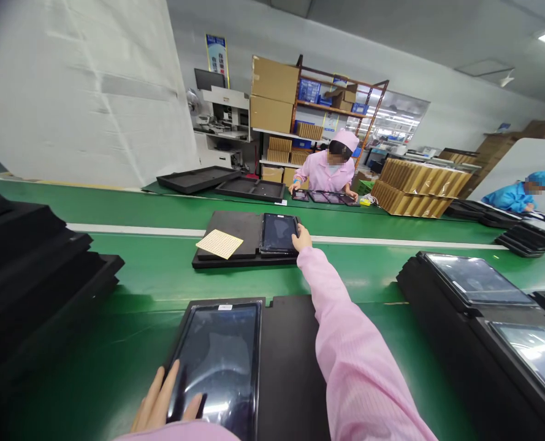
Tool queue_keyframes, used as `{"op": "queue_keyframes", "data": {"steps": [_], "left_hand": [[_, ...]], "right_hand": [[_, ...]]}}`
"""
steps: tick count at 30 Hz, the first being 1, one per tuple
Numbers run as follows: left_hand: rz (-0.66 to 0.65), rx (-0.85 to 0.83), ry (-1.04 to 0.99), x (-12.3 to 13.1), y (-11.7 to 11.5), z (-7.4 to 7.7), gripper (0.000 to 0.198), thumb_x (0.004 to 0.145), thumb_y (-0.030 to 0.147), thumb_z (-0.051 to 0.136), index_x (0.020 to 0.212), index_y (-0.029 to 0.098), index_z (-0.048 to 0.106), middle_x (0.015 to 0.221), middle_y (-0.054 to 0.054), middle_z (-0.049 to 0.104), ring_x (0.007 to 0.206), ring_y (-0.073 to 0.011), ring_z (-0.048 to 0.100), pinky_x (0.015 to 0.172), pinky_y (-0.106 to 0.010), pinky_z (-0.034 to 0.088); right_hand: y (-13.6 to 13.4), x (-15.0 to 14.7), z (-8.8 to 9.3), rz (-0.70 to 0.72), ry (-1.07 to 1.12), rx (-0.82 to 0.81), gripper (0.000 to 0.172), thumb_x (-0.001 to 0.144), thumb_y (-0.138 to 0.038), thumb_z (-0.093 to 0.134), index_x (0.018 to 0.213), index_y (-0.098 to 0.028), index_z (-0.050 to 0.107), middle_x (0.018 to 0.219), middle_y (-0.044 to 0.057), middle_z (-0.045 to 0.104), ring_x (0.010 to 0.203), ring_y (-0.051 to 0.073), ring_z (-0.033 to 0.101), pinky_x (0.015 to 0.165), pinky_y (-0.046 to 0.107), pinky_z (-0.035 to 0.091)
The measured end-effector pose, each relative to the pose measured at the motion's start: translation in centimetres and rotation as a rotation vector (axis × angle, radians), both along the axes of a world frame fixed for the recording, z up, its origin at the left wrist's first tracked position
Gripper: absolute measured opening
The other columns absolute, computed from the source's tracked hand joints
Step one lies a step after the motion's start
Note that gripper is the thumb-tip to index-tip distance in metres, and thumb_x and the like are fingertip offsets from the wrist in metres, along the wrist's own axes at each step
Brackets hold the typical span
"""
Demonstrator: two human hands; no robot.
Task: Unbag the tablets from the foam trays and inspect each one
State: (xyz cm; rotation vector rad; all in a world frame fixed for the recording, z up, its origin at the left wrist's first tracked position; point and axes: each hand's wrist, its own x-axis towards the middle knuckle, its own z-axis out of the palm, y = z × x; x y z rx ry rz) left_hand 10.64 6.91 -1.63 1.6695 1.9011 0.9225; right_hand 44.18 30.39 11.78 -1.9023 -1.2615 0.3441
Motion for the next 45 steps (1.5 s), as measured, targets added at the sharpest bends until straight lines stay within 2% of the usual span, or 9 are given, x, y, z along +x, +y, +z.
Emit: {"op": "queue_keyframes", "data": {"steps": [6,8,13,22,29,32,36,41,45], "left_hand": [[-0.08,-0.163,0.198,-2.3,-0.8,2.5,0.091,0.089,0.066,0.032,0.152,0.001,0.033,0.154,-0.027,0.044,0.147,-0.0401,0.035,0.122,-0.058,0.024],[-0.114,-0.175,0.203,-2.8,-0.9,3.1,0.089,0.088,0.065,0.032,0.148,0.0,0.039,0.153,-0.026,0.046,0.147,-0.0407,0.036,0.121,-0.057,0.027],[-0.094,-0.157,0.052,-2.2,-0.4,5.6,0.074,0.086,0.061,0.037,0.139,0.011,0.052,0.15,-0.017,0.053,0.149,-0.0347,0.035,0.121,-0.052,0.031],[0.045,-0.029,-0.405,-0.7,-0.4,5.9,0.056,0.072,0.052,0.06,0.118,0.021,0.055,0.146,-0.018,0.055,0.143,-0.0348,0.044,0.118,-0.053,0.037],[-0.111,-0.286,-0.983,0.1,1.0,10.6,0.078,0.058,0.049,0.081,0.121,0.02,0.047,0.11,-0.01,0.076,0.107,-0.031,0.072,0.096,-0.047,0.056],[-0.125,-0.388,-1.011,1.5,2.4,11.7,0.067,0.063,0.043,0.082,0.119,0.017,0.056,0.102,-0.009,0.078,0.103,-0.0286,0.073,0.097,-0.043,0.055],[-0.158,-0.444,-0.992,4.3,3.8,11.7,0.047,0.083,0.034,0.07,0.123,0.013,0.058,0.113,-0.014,0.077,0.113,-0.0268,0.07,0.104,-0.041,0.052],[-0.189,-0.246,-0.961,5.2,5.0,10.6,0.056,0.082,0.035,0.072,0.131,0.016,0.054,0.144,-0.015,0.06,0.138,-0.0263,0.052,0.117,-0.038,0.039],[-0.174,-0.244,-0.964,4.3,5.1,9.7,0.061,0.073,0.05,0.074,0.122,0.018,0.059,0.137,-0.013,0.065,0.137,-0.0301,0.053,0.113,-0.039,0.045]], "right_hand": [[-9.7,-4.0,-0.6,0.266,-0.138,-0.204,0.017,0.095,-0.033,0.066,0.099,-0.017,0.07,0.102,0.006,0.071,0.096,0.021,0.067,0.09,0.042,0.054],[-14.8,-6.5,-1.8,0.372,-0.16,-0.261,0.015,0.086,-0.034,0.073,0.086,-0.018,0.074,0.083,0.006,0.071,0.082,0.024,0.068,0.083,0.039,0.054],[-22.8,-12.1,-4.7,0.423,-0.131,-0.226,0.05,0.08,-0.036,0.071,0.126,-0.016,0.065,0.108,0.015,0.066,0.105,0.036,0.06,0.096,0.054,0.047],[-21.9,-12.6,-4.8,0.37,0.346,-0.184,0.056,0.079,-0.032,0.063,0.133,-0.023,0.05,0.111,0.01,0.068,0.1,0.028,0.068,0.091,0.047,0.054],[-22.9,-11.9,0.2,0.408,0.93,0.058,0.083,0.069,-0.033,0.08,0.142,-0.024,0.042,0.073,-0.004,0.07,0.068,0.018,0.07,0.067,0.031,0.058],[-23.3,-12.1,2.8,0.348,0.957,0.103,0.082,0.07,-0.037,0.083,0.143,-0.023,0.047,0.08,-0.001,0.074,0.073,0.017,0.07,0.06,0.027,0.057],[-24.0,-12.9,4.5,0.389,0.959,0.151,0.059,0.072,-0.044,0.081,0.125,-0.022,0.067,0.122,0.009,0.073,0.106,0.026,0.071,0.071,0.032,0.063],[-24.7,-13.3,3.5,0.335,0.927,0.252,0.055,0.073,-0.044,0.083,0.122,-0.022,0.072,0.127,0.011,0.072,0.12,0.031,0.067,0.096,0.044,0.06],[-25.2,-14.1,2.4,0.403,0.922,0.313,0.054,0.074,-0.045,0.084,0.121,-0.022,0.073,0.127,0.009,0.072,0.121,0.03,0.067,0.11,0.049,0.051]]}}
